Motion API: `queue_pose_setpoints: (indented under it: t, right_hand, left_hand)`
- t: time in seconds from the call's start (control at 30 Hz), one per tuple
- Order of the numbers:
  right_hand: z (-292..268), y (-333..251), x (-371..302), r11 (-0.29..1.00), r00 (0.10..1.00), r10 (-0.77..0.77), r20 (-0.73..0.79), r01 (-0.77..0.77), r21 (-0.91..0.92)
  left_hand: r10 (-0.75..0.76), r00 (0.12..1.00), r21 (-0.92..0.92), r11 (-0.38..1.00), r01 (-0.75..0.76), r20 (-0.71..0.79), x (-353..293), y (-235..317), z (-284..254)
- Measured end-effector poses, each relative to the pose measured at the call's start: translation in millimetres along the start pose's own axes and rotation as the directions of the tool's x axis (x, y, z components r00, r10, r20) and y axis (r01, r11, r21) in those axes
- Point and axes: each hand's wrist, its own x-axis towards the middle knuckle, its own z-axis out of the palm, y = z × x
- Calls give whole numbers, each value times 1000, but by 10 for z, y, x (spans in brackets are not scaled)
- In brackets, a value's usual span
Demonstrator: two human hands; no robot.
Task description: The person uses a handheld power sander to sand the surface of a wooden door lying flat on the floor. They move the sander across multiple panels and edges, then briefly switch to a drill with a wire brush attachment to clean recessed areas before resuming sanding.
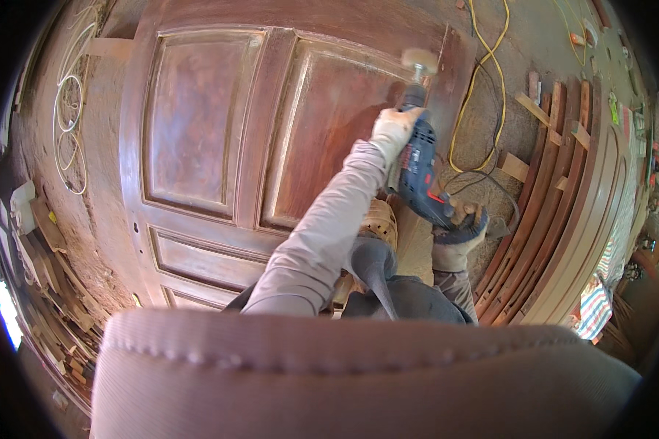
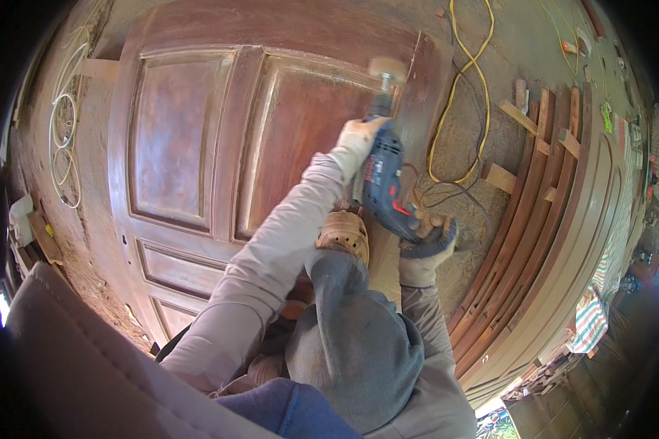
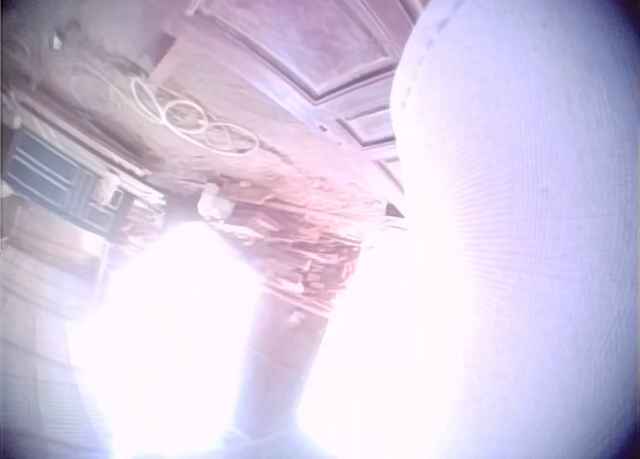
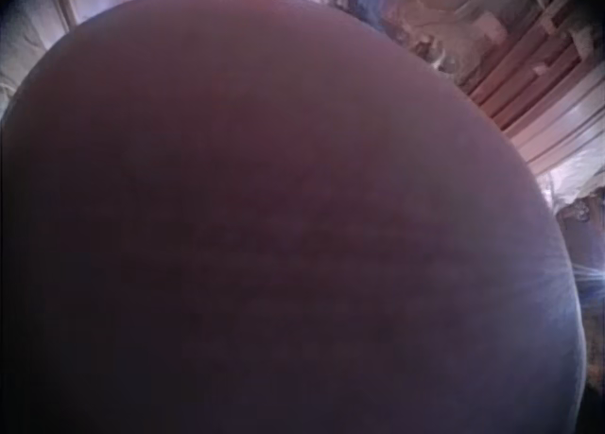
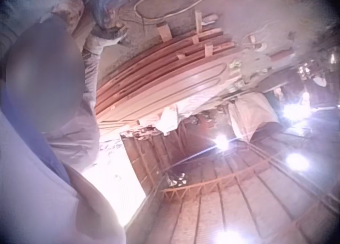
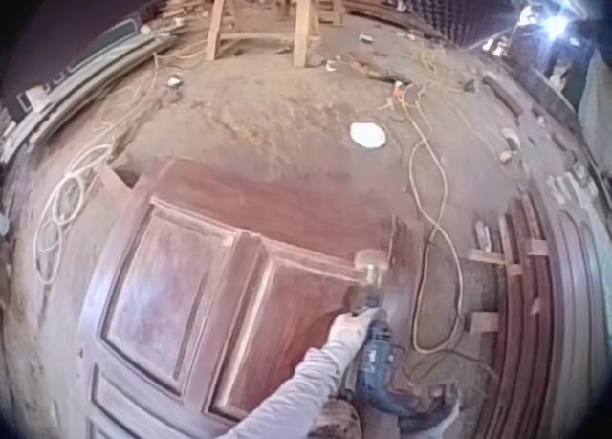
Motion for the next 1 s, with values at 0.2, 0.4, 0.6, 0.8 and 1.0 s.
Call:
queue_pose_setpoints:
  t: [0.2, 0.4, 0.6, 0.8, 1.0]
  right_hand:
    - [73, 226, 25, 1000, 995, -21, -97, 19, -20]
    - [-209, -18, -4, 993, 996, -77, -49, 81, 82]
    - [55, 108, -43, 1000, 996, -1, -90, 4, 27]
    - [540, 697, 132, 998, 999, 7, 48, -4, -60]
    - [807, 1119, 306, 989, 964, 84, 252, -111, 98]
  left_hand:
    - [-62, 998, 50, 997, 63, -33, -134, 271, -314]
    - [-175, 984, 283, 943, 173, -19, -156, 137, 247]
    - [-146, 989, 78, 986, 147, -18, -73, 161, -83]
    - [17, 987, -29, 999, -22, -160, -29, 487, -1072]
    - [1, 982, -181, 983, -36, -190, 18, 828, -1692]
